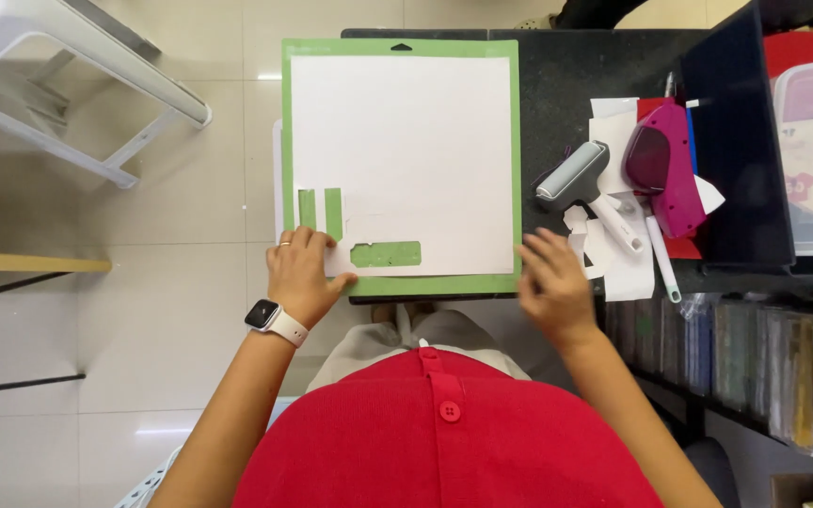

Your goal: Operating a paper cutting machine, weeding cutouts from a mat, and folding the paper into shapes.

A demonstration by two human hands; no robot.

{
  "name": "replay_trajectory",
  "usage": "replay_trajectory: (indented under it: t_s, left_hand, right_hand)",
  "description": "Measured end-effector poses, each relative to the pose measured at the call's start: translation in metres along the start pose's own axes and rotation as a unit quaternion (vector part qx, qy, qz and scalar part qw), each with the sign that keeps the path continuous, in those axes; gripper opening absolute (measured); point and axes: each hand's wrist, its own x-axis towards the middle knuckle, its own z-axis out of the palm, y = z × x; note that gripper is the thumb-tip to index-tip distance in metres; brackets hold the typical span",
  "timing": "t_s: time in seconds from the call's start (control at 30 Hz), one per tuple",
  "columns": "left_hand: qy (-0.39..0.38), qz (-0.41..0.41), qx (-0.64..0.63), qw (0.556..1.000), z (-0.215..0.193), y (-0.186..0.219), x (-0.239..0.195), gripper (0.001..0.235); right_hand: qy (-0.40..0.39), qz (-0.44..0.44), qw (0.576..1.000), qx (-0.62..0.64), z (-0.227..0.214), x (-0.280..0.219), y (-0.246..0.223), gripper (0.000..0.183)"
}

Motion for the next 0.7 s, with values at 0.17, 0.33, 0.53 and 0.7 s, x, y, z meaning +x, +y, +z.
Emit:
replay_trajectory:
  t_s: [0.17, 0.33, 0.53, 0.7]
  left_hand:
    - [-0.085, -0.027, -0.061, 0.994, -0.012, 0.019, 0.01, 0.053]
    - [-0.153, -0.017, -0.027, 0.988, -0.018, 0.054, 0.015, 0.071]
    - [0.035, 0.047, 0.01, 0.998, -0.018, 0.052, 0.02, 0.037]
    - [0.113, 0.062, -0.207, 0.97, -0.022, 0.033, 0.021, 0.021]
  right_hand:
    - [-0.18, -0.037, 0.983, 0.019, 0.032, 0.066, -0.056, 0.082]
    - [-0.353, 0.013, 0.935, -0.031, 0.041, 0.088, -0.085, 0.118]
    - [-0.284, -0.05, 0.956, -0.046, 0.061, 0.061, -0.066, 0.106]
    - [-0.158, -0.085, 0.983, -0.034, 0.075, 0.029, -0.023, 0.067]
